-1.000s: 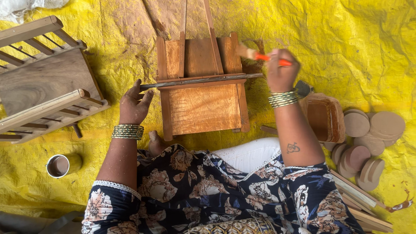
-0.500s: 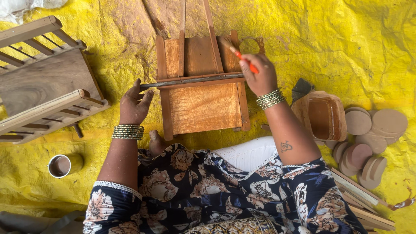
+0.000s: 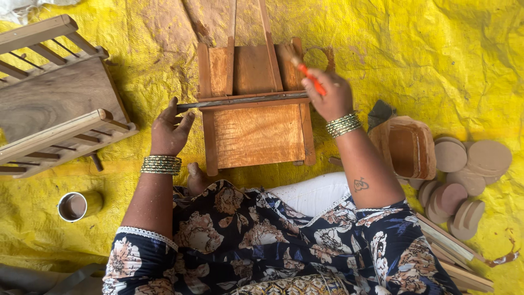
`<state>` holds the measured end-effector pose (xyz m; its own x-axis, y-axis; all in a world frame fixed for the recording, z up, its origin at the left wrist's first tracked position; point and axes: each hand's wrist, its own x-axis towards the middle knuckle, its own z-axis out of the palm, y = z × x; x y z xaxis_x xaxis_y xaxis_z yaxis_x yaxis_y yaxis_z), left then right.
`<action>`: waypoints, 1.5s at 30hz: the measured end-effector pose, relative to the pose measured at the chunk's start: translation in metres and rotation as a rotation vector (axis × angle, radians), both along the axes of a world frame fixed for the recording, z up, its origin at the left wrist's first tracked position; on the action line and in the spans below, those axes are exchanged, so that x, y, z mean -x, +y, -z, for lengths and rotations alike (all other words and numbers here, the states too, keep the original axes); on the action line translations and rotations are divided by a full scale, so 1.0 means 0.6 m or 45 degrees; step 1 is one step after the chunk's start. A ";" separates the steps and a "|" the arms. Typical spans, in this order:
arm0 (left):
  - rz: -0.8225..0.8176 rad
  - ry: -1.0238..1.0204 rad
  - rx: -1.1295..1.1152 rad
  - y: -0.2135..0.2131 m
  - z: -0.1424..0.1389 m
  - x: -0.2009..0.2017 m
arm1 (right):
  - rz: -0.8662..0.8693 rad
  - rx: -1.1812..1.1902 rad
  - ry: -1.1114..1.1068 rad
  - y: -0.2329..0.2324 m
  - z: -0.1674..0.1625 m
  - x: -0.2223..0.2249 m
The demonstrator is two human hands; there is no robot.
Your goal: The person sits on a yellow tarp on the floor and applies stain to miniature wooden furniture pieces with a brush, dipping the brush into a container of stain and coating the surfaces of small wooden chairs, repositioning and turning the pieces to reach different sides.
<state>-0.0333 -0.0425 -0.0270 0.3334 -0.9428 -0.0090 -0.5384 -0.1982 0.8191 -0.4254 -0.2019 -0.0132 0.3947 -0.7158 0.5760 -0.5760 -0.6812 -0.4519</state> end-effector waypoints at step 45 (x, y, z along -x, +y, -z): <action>-0.051 -0.157 -0.040 -0.003 0.008 0.005 | -0.144 -0.213 -0.273 0.073 -0.133 0.027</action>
